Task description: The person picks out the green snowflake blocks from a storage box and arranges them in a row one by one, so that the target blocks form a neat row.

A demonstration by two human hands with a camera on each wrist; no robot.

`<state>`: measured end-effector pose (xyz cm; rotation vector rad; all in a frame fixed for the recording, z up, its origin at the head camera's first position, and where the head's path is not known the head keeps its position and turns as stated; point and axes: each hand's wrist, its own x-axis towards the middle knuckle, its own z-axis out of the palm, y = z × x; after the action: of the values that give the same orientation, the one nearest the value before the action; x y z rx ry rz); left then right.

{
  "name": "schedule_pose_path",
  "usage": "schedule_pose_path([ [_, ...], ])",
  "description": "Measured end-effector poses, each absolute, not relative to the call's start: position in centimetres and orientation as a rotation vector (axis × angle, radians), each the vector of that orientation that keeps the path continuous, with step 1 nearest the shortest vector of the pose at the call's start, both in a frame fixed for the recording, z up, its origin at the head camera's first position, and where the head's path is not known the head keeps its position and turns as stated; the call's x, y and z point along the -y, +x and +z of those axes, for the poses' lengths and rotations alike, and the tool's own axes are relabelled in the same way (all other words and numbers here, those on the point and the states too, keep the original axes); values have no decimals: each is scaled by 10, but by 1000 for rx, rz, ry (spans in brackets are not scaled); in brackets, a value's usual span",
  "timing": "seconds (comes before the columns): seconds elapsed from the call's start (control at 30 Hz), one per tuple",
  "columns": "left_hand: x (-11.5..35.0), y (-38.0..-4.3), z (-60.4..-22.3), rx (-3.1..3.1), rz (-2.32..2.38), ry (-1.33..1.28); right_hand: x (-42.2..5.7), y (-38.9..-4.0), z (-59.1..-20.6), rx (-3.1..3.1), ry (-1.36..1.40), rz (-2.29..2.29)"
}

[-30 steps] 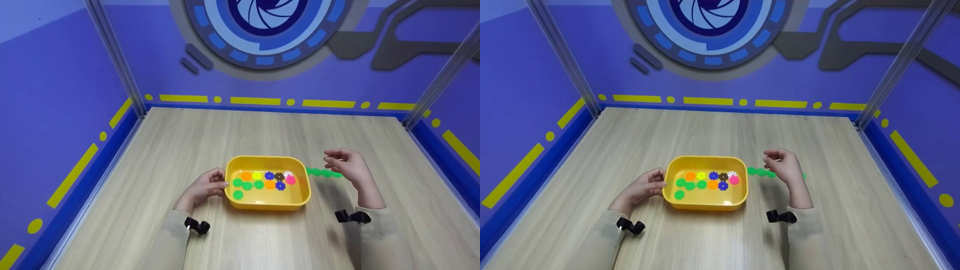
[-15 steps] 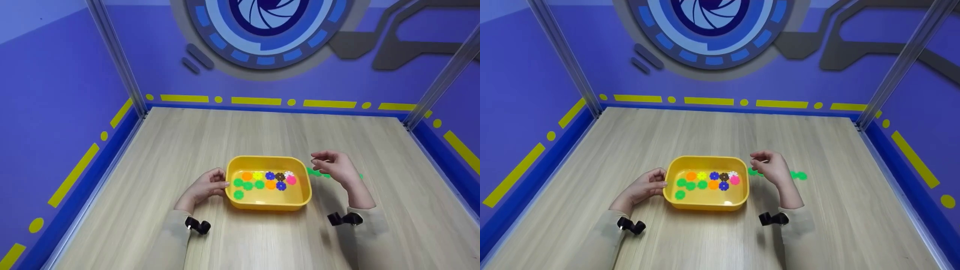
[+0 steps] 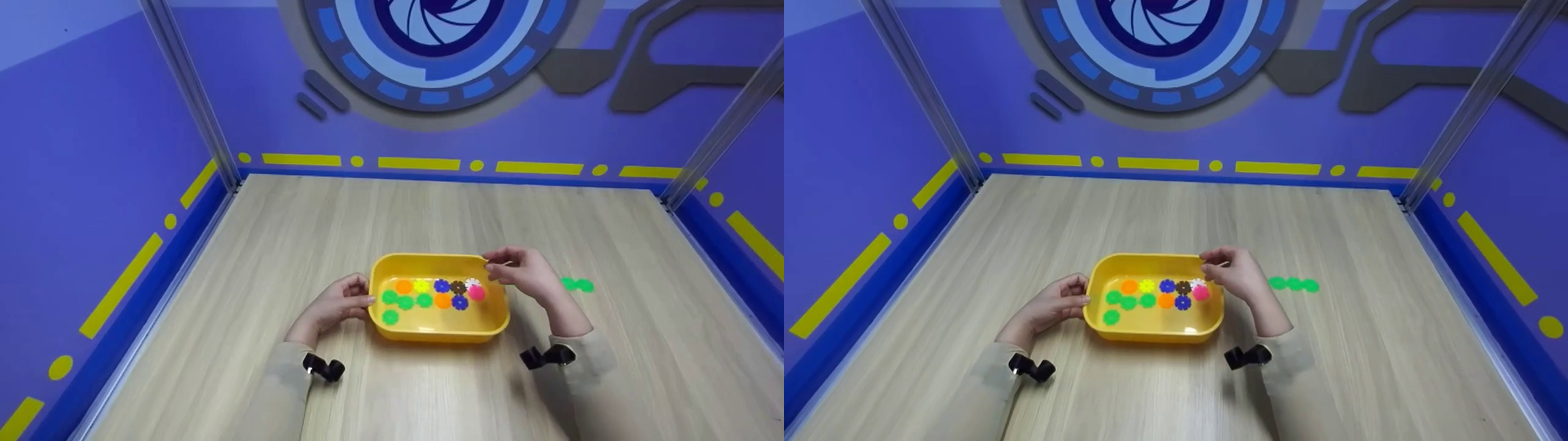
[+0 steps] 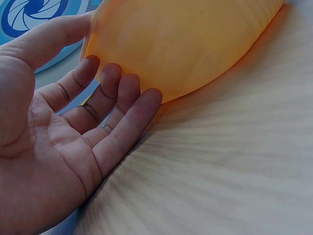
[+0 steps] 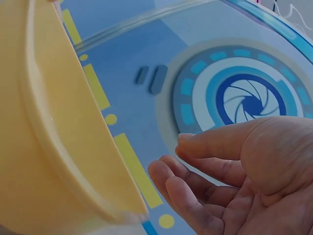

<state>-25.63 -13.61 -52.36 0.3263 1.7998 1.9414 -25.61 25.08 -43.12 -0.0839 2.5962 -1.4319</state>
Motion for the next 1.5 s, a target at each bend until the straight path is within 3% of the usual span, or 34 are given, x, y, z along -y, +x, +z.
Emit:
schedule_pose_path([
  [1.5,136,-256,-522,-1783,1944,329,-155,-263,-472,-2660,-531,-1027],
])
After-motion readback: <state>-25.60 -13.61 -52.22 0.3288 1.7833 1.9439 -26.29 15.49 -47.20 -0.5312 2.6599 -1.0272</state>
